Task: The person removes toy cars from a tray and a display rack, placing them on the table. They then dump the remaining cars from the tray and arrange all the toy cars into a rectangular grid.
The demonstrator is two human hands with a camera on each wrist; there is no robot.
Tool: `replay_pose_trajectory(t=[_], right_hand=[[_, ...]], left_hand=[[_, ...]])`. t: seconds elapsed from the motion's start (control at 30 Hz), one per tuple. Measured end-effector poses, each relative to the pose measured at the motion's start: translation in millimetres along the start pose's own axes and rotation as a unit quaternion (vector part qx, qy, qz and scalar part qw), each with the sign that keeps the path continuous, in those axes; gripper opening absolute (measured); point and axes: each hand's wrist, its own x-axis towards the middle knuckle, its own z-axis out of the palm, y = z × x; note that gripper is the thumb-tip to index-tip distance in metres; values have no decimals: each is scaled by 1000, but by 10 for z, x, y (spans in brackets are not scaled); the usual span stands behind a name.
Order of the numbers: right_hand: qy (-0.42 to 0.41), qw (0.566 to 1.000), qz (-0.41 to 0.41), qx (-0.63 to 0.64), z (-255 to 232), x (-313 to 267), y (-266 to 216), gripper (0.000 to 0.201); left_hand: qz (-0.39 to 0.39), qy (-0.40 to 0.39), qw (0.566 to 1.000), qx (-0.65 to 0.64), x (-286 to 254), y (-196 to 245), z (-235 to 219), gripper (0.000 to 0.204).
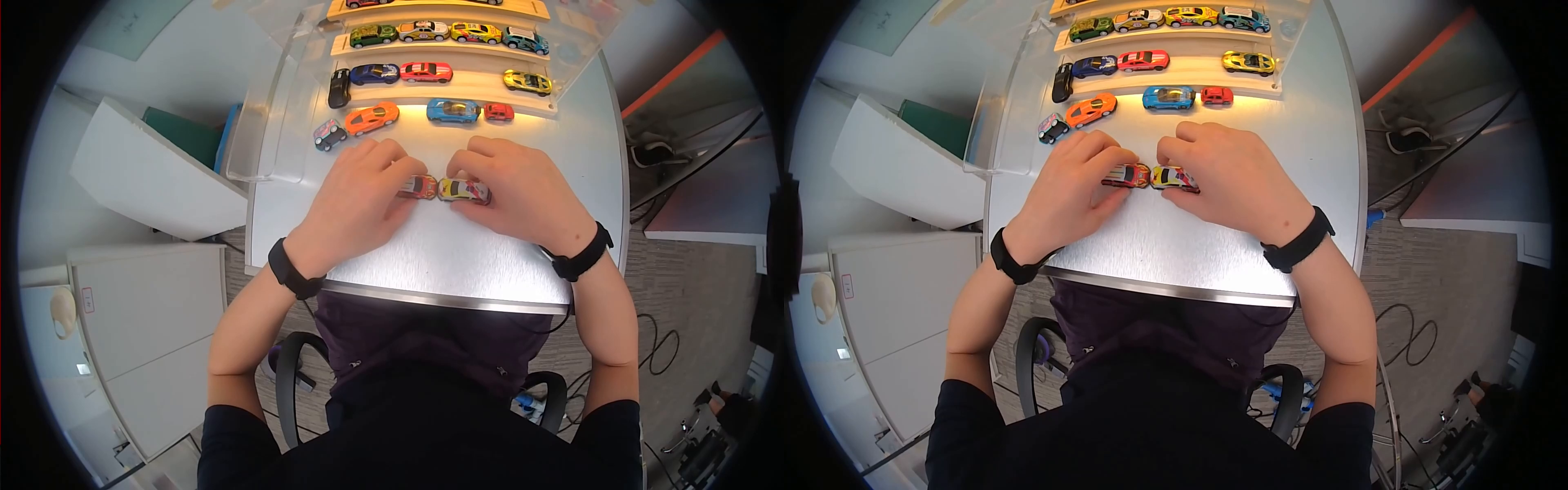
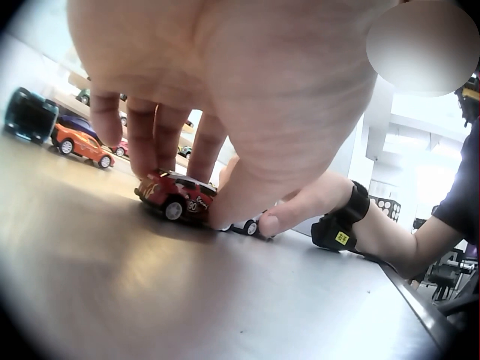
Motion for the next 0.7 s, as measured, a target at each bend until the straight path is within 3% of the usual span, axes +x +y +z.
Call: replay_pose_trajectory(t=[0.7], right_hand=[[-2, 1000, 0, -11, 2, -11, 2, 25]], left_hand=[[5, -5, 1000, 13, 34, -1, 25, 37]])
